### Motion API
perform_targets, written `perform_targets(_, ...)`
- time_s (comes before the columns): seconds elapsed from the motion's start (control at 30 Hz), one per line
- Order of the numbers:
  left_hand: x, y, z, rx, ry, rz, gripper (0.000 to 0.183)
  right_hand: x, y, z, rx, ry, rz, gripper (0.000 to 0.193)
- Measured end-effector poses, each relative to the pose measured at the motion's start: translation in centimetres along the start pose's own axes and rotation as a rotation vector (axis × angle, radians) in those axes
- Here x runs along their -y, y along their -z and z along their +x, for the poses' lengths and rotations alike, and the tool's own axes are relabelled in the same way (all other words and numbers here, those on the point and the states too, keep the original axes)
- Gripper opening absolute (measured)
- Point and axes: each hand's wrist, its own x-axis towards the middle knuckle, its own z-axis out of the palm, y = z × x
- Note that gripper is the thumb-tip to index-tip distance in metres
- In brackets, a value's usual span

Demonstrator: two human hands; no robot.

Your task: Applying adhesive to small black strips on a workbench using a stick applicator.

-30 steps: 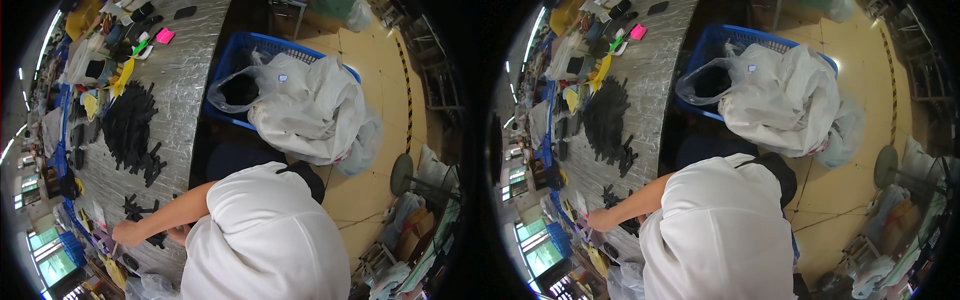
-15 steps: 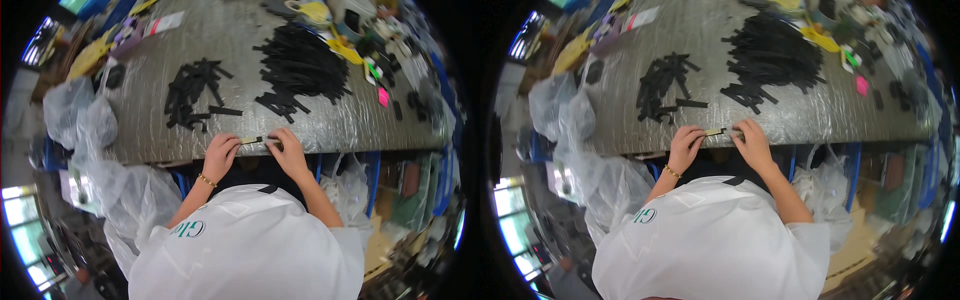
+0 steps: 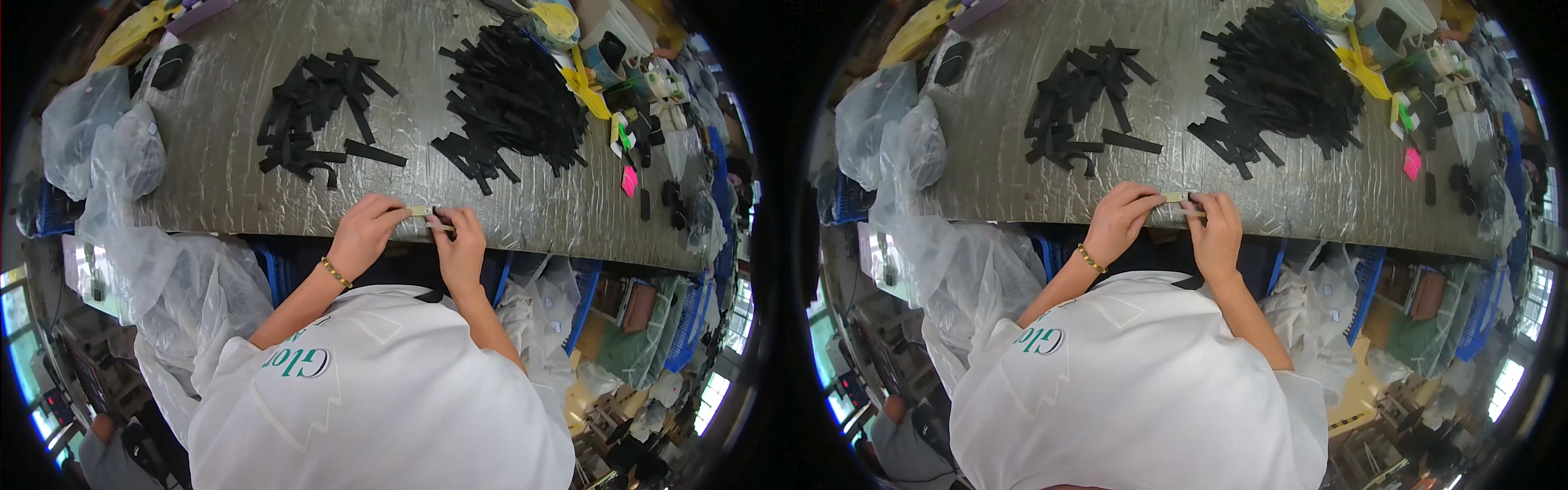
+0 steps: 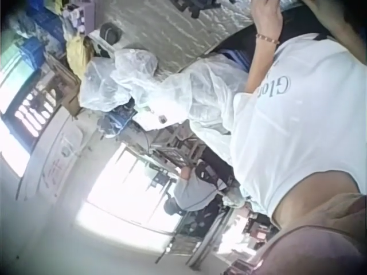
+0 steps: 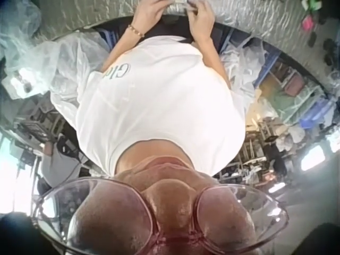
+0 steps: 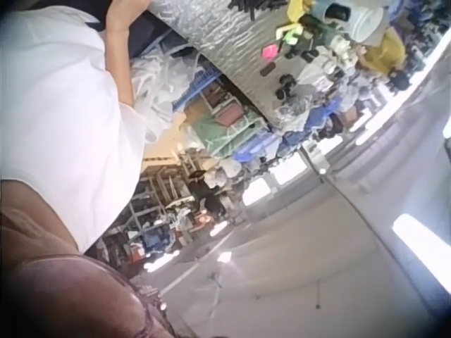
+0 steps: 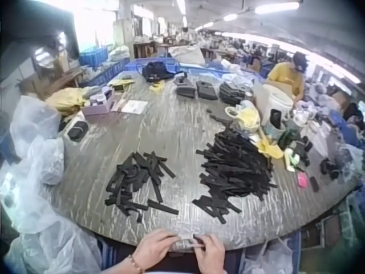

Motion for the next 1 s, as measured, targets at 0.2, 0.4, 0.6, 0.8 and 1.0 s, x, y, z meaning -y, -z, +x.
perform_targets(0.2,-0.2,-0.4,0.6,0.051,-0.015,0.044,0.036,-0.2,-0.1,0.5,-0.004,-0.011,0.077,0.014)
perform_targets(0.4,-0.7,-0.2,1.0,0.106,-0.021,0.111,0.039,-1.8,2.3,2.4,0.031,-0.395,0.797,0.033)
perform_targets(0.6,-0.4,-0.2,1.1,0.096,-0.078,0.108,0.039,-1.4,1.6,2.7,0.104,-0.498,1.185,0.039)
perform_targets(0.8,-0.3,-0.3,1.0,0.102,-0.101,0.136,0.038,-1.6,1.5,2.7,0.116,-0.506,1.192,0.039)
perform_targets(1.0,-0.4,-0.6,1.1,0.092,-0.106,0.175,0.036,-1.4,1.6,2.7,0.108,-0.519,1.19,0.039)
